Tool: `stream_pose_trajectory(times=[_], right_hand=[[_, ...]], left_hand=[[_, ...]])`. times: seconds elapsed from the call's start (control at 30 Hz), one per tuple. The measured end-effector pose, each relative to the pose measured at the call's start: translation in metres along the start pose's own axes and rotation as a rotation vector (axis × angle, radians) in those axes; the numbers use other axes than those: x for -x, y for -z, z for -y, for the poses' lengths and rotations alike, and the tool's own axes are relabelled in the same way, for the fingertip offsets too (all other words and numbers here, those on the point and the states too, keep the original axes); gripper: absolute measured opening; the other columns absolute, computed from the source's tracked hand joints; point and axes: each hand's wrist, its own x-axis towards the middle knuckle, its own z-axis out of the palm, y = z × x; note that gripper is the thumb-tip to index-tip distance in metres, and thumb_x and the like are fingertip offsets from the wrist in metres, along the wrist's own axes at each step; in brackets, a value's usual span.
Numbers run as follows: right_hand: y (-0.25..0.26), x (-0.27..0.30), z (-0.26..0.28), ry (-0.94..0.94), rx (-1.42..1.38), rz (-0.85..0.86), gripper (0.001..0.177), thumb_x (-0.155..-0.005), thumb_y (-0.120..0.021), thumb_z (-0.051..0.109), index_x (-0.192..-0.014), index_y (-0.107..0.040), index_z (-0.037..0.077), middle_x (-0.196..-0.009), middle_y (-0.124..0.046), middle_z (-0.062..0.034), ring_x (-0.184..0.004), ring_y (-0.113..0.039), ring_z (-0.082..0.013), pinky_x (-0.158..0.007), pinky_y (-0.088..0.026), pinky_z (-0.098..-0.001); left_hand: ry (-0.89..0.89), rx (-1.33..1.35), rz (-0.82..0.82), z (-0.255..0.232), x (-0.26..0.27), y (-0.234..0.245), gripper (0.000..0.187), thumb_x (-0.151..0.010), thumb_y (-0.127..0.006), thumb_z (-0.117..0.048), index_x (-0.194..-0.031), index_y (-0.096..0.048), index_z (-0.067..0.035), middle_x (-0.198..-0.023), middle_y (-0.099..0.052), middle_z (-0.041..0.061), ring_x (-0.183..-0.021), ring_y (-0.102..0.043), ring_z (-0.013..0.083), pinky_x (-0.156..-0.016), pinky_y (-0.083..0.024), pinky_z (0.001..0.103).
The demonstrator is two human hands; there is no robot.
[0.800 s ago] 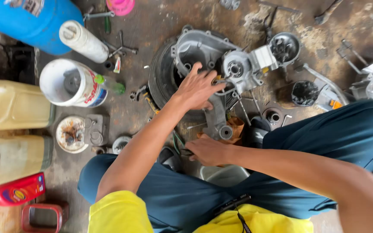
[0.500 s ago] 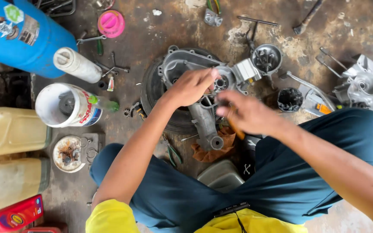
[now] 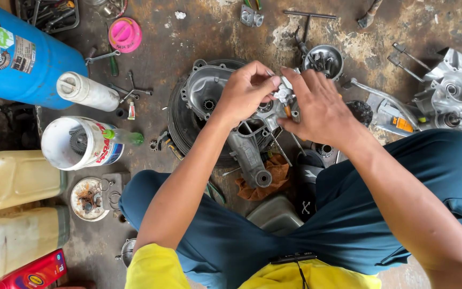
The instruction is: The person sits on the floor and uses a screwdriver to remove a metal ring from a disassembled engine casing. They then pick up a second metal ring from the floor, compare the two rings, and use the screwdriver to pry at the engine casing again.
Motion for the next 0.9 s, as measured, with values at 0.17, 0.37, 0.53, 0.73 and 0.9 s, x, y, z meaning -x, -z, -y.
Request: stream_pose_trajectory(times=[0.17, 0.37, 0.53, 0.73, 0.9], right_hand=[[0.044, 0.008, 0.010, -0.061, -0.076, 0.042, 0.109, -0.061, -0.093, 0.021, -0.153, -0.040, -0.004, -0.118, -0.051, -0.0297, -0.111, -0.056, -0.0498, -0.092, -0.048, -0.0599], [0.013, 0.026, -0.002, 0.082, -0.702, -0.461, 0.096, -0.070, -0.084, -0.006, -0.152, -0.035, 0.004, -0.146, -0.041, -0.0225, -0.130, -0.050, -0.0361, -0.112, -0.048, -0.0468], [-0.049, 0.013, -0.022, 0.004, -1.276, -0.677, 0.083, -0.090, -0.074, 0.002, -0.161, -0.034, 0.018, -0.148, -0.052, -0.0141, -0.120, -0.054, -0.0238, -0.105, -0.048, -0.0362], [-0.095, -0.025, -0.038, -0.158, -1.481, -1.081, 0.083, -0.078, -0.051, -0.005, -0.156, -0.028, 0.015, -0.116, -0.053, -0.0117, -0.114, -0.071, -0.0363, -0.101, -0.071, -0.0521], [-0.140, -0.030, -0.045, -0.070, -1.191, -1.071, 0.051, -0.091, -0.060, 0.009, -0.136, -0.036, 0.002, -0.096, -0.037, -0.0055, -0.082, -0.051, -0.0184, -0.066, -0.053, -0.0331]], left_hand=[[0.148, 0.148, -0.075, 0.027, -0.009, 0.018, 0.030, -0.098, -0.073, -0.021, -0.118, -0.064, -0.001, -0.106, -0.070, 0.024, -0.086, -0.079, 0.0276, -0.079, -0.068, 0.036], [0.353, 0.626, -0.090, 0.035, 0.007, -0.001, 0.021, -0.096, -0.069, -0.010, -0.106, -0.067, 0.008, -0.086, -0.071, 0.016, -0.074, -0.070, 0.0183, -0.068, -0.061, 0.025], [0.394, 0.683, -0.025, 0.048, -0.006, -0.013, 0.025, -0.096, -0.070, -0.012, -0.102, -0.069, 0.012, -0.081, -0.071, 0.015, -0.065, -0.066, 0.0150, -0.058, -0.057, 0.022], [0.195, -0.691, -0.014, 0.045, -0.035, 0.022, 0.079, -0.087, -0.054, -0.078, -0.104, -0.074, -0.004, -0.098, -0.077, 0.019, -0.109, -0.071, 0.0399, -0.097, -0.055, 0.052], [-0.334, -1.065, -0.301, 0.081, -0.053, 0.044, 0.025, -0.096, -0.067, -0.044, -0.112, -0.064, -0.025, -0.096, -0.059, -0.006, -0.102, -0.066, 0.0237, -0.085, -0.056, 0.047]])
